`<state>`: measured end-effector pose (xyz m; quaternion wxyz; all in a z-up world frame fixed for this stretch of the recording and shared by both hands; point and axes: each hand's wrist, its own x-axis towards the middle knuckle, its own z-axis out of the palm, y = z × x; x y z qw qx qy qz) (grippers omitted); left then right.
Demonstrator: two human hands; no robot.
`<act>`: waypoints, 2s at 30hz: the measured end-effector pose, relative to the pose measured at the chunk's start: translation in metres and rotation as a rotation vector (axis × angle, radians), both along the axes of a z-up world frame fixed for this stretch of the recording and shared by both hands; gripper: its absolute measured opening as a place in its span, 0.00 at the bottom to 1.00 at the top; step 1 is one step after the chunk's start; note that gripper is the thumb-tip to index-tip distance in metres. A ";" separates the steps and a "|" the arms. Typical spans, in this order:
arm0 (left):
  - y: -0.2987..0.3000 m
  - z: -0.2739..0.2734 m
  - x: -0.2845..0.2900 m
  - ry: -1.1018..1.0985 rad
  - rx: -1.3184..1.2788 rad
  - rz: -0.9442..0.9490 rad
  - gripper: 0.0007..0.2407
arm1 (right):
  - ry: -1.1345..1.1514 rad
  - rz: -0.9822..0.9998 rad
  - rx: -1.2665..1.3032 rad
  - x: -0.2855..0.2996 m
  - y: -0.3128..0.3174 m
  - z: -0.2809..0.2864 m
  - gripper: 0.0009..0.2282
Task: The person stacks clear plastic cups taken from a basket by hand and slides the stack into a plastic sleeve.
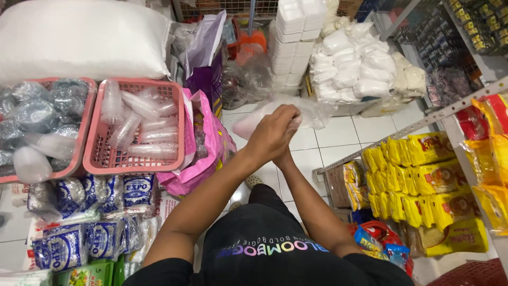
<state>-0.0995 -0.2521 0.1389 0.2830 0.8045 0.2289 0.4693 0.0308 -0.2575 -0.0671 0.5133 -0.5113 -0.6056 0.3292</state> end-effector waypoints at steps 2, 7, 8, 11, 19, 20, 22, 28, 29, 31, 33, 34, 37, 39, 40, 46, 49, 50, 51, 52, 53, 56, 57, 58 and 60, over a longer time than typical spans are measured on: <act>0.000 0.007 0.012 0.047 0.117 0.037 0.08 | -0.109 -0.102 0.074 -0.013 0.008 0.007 0.26; -0.015 0.027 0.031 0.222 0.366 0.124 0.10 | -0.095 -0.177 -0.081 -0.040 0.010 0.060 0.25; -0.018 0.032 0.034 0.298 0.409 0.147 0.11 | -0.005 -0.136 -0.216 -0.044 0.006 0.073 0.25; -0.021 0.053 0.032 0.504 0.472 0.106 0.17 | -0.106 -0.190 -0.247 -0.055 0.002 0.104 0.24; 0.002 0.020 -0.053 -0.132 0.286 0.171 0.45 | 0.283 0.078 0.062 -0.040 -0.002 0.114 0.26; 0.016 0.001 -0.071 -0.088 0.096 0.178 0.47 | 0.231 0.059 0.062 -0.038 0.001 0.114 0.25; 0.037 -0.043 -0.087 -0.138 -0.333 0.026 0.50 | 0.156 0.020 0.149 -0.042 -0.008 0.116 0.34; 0.027 -0.143 -0.097 -0.415 -0.715 -0.186 0.47 | -0.306 0.005 0.173 -0.061 -0.019 0.133 0.42; 0.025 -0.148 -0.098 -0.419 -0.701 -0.142 0.45 | -0.342 0.008 0.175 -0.064 -0.021 0.133 0.42; 0.022 -0.152 -0.101 -0.500 -0.733 -0.134 0.40 | -0.368 -0.064 0.274 -0.070 -0.020 0.135 0.38; 0.021 -0.150 -0.104 -0.655 -0.818 -0.202 0.36 | -0.376 -0.142 0.379 -0.069 -0.014 0.143 0.38; 0.020 -0.147 -0.105 -0.707 -0.844 -0.207 0.36 | -0.367 -0.183 0.434 -0.065 -0.007 0.149 0.41; 0.018 -0.143 -0.112 -0.799 -0.888 -0.219 0.35 | -0.035 0.039 -0.091 -0.048 0.011 0.161 0.33; 0.020 -0.139 -0.118 -0.789 -0.853 -0.220 0.34 | 0.104 0.108 -0.378 -0.043 0.013 0.160 0.24; 0.020 -0.137 -0.119 -0.769 -0.859 -0.208 0.34 | 0.081 0.041 -0.379 -0.044 0.008 0.157 0.20; 0.019 -0.132 -0.103 -0.651 -0.723 0.209 0.34 | -0.165 -0.009 0.128 -0.084 -0.013 0.132 0.16; 0.011 -0.129 -0.093 -0.721 -0.644 0.337 0.39 | -0.396 -0.029 0.306 -0.100 -0.019 0.125 0.21; 0.006 -0.130 -0.093 -0.748 -0.644 0.358 0.42 | -0.448 -0.025 0.358 -0.103 -0.018 0.125 0.23; 0.006 -0.131 -0.094 -0.778 -0.637 0.377 0.45 | -0.416 0.084 0.324 -0.105 -0.015 0.127 0.30; 0.011 -0.133 -0.095 -0.756 -0.612 0.388 0.45 | -0.383 0.193 0.289 -0.106 -0.012 0.130 0.38; 0.014 -0.137 -0.098 -0.730 -0.593 0.403 0.46 | -0.348 0.301 0.247 -0.108 -0.012 0.132 0.47; 0.015 -0.153 -0.109 -0.761 -0.597 0.289 0.45 | -0.458 0.344 0.162 -0.115 -0.005 0.133 0.56; 0.016 -0.156 -0.113 -0.795 -0.598 0.235 0.45 | -0.485 0.355 0.201 -0.115 0.001 0.132 0.57; 0.017 -0.159 -0.116 -0.903 -0.691 0.111 0.43 | -0.510 0.366 0.240 -0.113 0.008 0.130 0.58; 0.017 -0.164 -0.130 -1.130 -0.844 -0.115 0.41 | -0.543 0.422 0.252 -0.112 0.030 0.123 0.56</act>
